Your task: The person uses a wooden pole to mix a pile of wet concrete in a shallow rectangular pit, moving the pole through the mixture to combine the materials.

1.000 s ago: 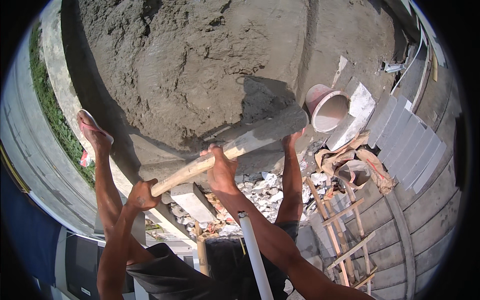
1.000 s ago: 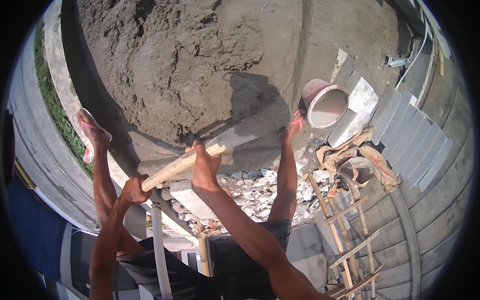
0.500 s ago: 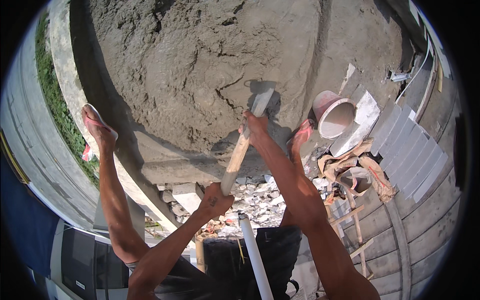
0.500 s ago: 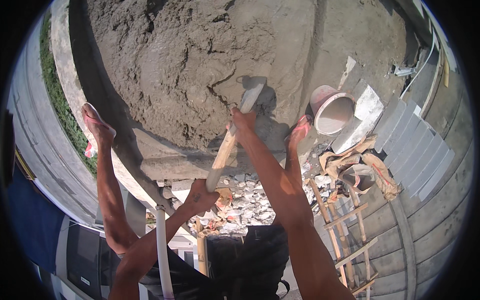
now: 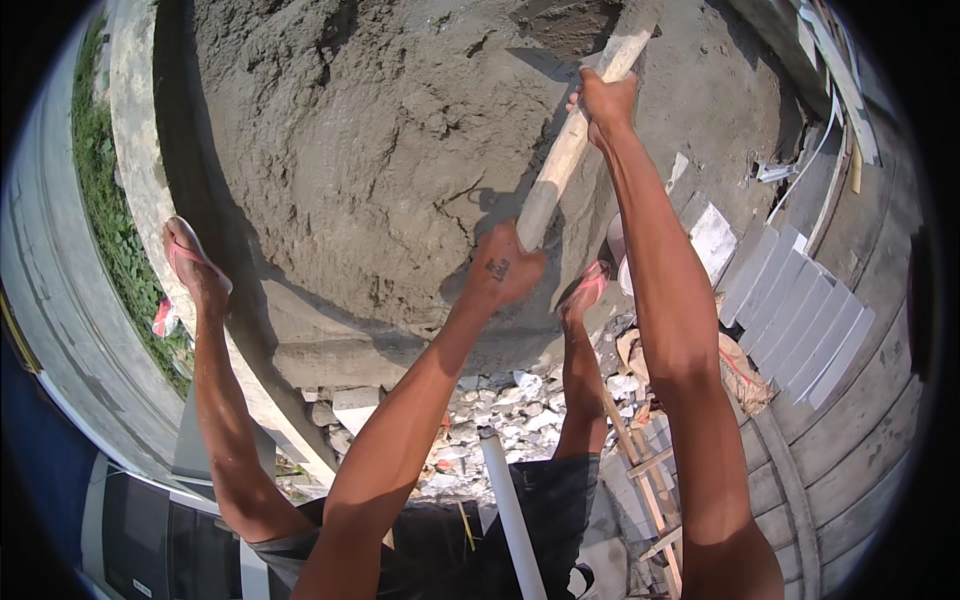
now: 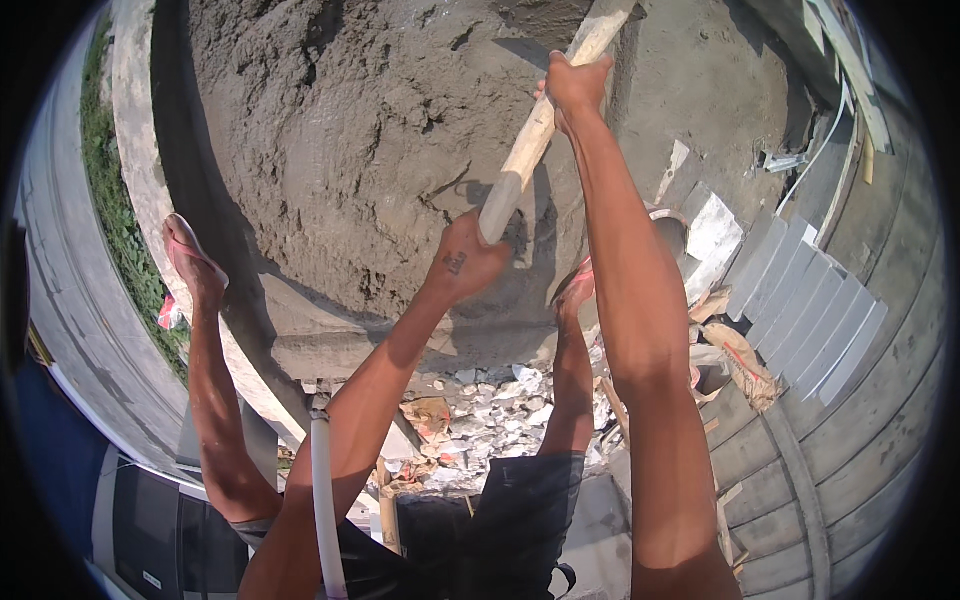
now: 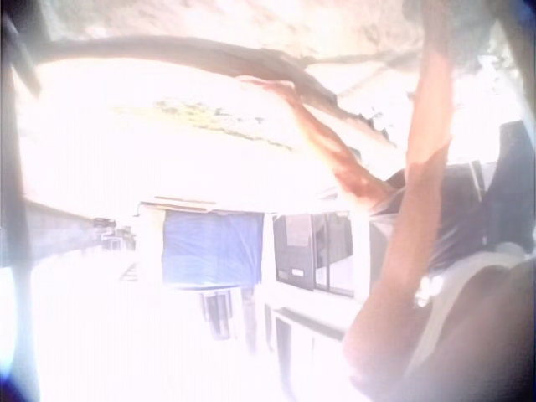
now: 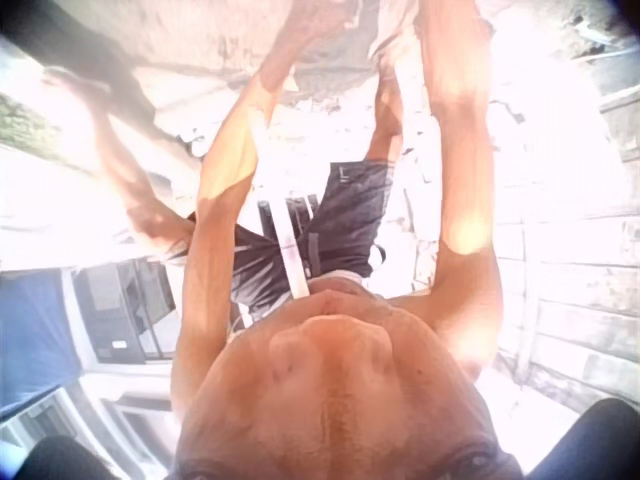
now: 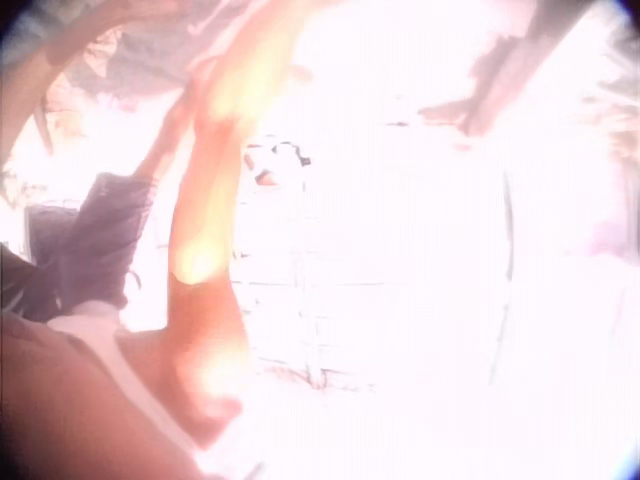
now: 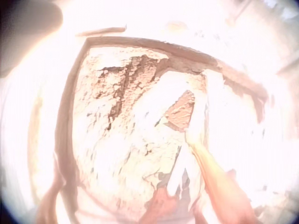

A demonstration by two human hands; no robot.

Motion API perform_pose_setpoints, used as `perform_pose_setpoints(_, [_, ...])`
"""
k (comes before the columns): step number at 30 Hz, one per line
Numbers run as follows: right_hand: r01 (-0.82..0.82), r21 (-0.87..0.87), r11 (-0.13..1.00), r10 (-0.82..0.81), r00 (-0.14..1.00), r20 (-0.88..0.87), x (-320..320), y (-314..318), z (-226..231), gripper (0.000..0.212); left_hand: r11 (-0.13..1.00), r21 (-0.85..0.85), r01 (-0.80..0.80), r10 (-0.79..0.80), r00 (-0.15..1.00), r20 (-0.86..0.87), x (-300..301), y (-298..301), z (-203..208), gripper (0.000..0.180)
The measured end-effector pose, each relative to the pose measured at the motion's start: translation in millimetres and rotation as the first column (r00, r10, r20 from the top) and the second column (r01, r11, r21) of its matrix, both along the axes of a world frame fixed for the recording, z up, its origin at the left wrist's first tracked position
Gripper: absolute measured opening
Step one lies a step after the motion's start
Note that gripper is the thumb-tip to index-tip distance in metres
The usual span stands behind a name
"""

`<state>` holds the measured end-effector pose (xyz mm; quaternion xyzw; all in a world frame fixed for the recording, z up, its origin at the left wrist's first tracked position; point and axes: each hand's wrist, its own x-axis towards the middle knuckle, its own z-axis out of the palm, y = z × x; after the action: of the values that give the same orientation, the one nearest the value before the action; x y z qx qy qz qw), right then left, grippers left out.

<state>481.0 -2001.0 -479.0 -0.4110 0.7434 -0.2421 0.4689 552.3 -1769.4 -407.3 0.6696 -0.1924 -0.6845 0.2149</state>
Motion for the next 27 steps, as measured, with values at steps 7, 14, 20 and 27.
perform_pose_setpoints(7, [-0.058, 0.641, 0.765, -0.039, 0.99, 0.137, 16.3, 185.5, -67.8, 0.024, 0.955, 0.295, -0.023, -0.009, 0.994, 0.105, 8.3, 121.6, 55.9, 0.042])
perform_pose_setpoints(14, [0.222, 0.699, 0.68, -0.515, 0.822, 0.241, 72.3, 270.7, 10.5, 0.009, 0.831, 0.364, 0.421, -0.453, 0.891, 0.004, 156.7, 153.7, 136.0, 0.043])
perform_pose_setpoints(20, [0.468, 0.73, 0.499, -0.834, 0.488, 0.258, 76.5, 318.3, 92.3, 0.012, 0.551, 0.134, 0.824, -0.832, 0.53, 0.161, 263.6, 170.0, 112.9, 0.042])
perform_pose_setpoints(27, [0.458, 0.743, 0.488, -0.846, 0.457, 0.274, 110.2, 357.6, 190.2, 0.015, 0.554, 0.064, 0.83, -0.815, 0.525, 0.243, 330.0, 216.9, 97.7, 0.043])
